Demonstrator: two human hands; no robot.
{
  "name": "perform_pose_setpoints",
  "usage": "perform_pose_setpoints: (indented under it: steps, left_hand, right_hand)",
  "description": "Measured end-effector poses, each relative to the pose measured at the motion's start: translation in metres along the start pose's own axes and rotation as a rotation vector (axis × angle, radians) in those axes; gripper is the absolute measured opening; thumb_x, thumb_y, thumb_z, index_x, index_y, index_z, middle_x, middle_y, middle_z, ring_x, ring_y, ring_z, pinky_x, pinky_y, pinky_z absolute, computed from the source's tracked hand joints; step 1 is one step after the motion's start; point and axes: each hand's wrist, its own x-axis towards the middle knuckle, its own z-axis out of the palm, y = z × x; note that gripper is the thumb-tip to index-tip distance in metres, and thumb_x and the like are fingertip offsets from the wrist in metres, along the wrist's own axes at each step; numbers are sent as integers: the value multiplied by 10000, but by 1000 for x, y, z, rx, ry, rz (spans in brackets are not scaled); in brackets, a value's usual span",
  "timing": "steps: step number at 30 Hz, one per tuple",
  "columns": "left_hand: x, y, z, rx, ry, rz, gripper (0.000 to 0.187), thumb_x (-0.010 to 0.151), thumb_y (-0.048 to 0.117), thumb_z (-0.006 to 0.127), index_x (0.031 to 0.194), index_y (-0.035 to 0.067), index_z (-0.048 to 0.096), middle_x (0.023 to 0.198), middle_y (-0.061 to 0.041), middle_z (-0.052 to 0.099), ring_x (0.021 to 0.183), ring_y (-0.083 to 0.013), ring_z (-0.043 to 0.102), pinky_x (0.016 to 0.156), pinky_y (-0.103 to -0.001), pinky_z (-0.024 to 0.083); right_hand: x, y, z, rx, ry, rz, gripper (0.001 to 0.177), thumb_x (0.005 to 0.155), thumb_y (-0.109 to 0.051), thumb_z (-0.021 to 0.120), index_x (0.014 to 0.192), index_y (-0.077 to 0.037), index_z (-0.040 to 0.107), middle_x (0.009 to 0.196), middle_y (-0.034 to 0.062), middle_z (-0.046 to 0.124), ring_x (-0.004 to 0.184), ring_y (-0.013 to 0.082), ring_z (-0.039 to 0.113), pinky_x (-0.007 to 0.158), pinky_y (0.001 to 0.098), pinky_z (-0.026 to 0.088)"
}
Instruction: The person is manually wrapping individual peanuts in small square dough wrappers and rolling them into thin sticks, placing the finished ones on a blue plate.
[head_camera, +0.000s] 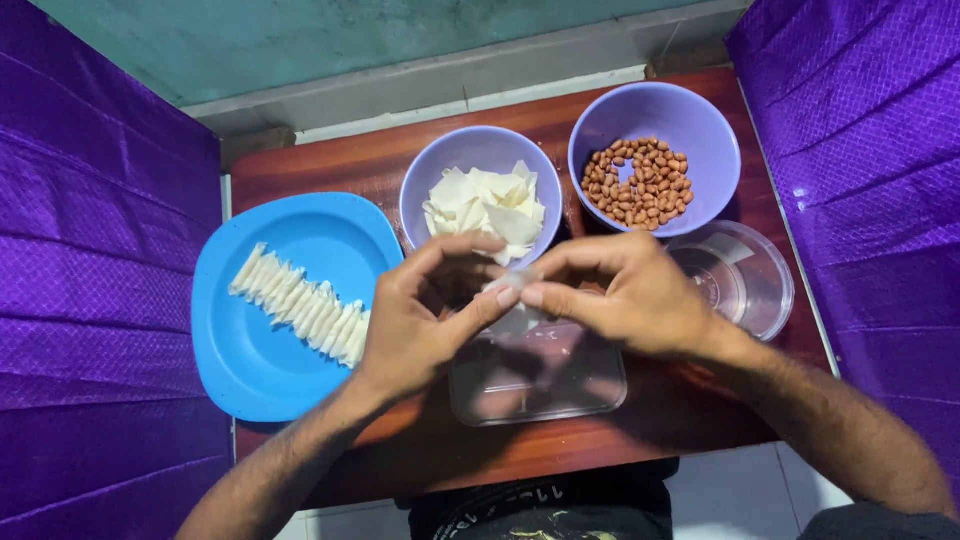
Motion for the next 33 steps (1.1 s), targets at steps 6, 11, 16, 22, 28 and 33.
perform_pose_setpoints:
  steps: [6, 11, 16, 22, 28, 33]
  left_hand:
    - [-15, -4, -5, 95, -21, 51, 326, 815, 46, 860, 1125, 52, 758, 846, -133, 810, 808, -157, 759, 814, -349, 622]
    - [-20, -13, -10, 355, 7, 338, 283, 799, -34, 837, 1040, 112, 803, 829, -49, 786, 794, -216, 769, 807, -320, 598]
    - [-18, -26, -13, 427, 67, 563, 211, 824, -45, 807, 933, 134, 836, 728, -31, 720, 697, -215, 693, 701, -300, 587]
    - [-14, -20, -15, 412, 36, 735, 121, 890, -4, 760, 916, 98, 819, 835, -63, 794, 776, -283, 777, 723, -369, 626]
    - [-23, -38, -13, 404, 20, 809, 76, 939, 59, 727, 957, 42, 799, 896, -74, 804, 855, -322, 784, 783, -432, 638]
    - [-25, -33, -11, 346, -39, 885, 106, 962, 2, 675, 928, -11, 775, 924, -134, 786, 872, -340, 774, 797, -439, 638]
  right_hand:
    - [-13, 17, 6, -5, 22, -46, 96, 873, -118, 785, 956, -89, 822, 653, 47, 764, 640, 90, 655, 638, 280, 582]
    - [-15, 36, 8, 16, 34, -152, 135, 852, -78, 793, 982, -82, 830, 681, 84, 753, 619, 115, 671, 622, 286, 572]
    - [-19, 54, 10, 68, 30, -230, 145, 879, -47, 731, 990, -54, 824, 713, 104, 783, 596, 120, 710, 584, 274, 582]
    - [-15, 52, 15, 76, 6, -367, 210, 886, -126, 737, 1035, 13, 789, 934, 190, 795, 742, 223, 772, 655, 354, 616]
    - [-23, 61, 26, 14, 110, -369, 156, 811, -39, 821, 948, 33, 797, 899, 173, 786, 763, 250, 773, 704, 372, 629]
    - [-25, 54, 39, 191, 183, 1, 576, 743, -28, 877, 1283, -6, 679, 1076, 118, 767, 967, 146, 715, 856, 319, 615]
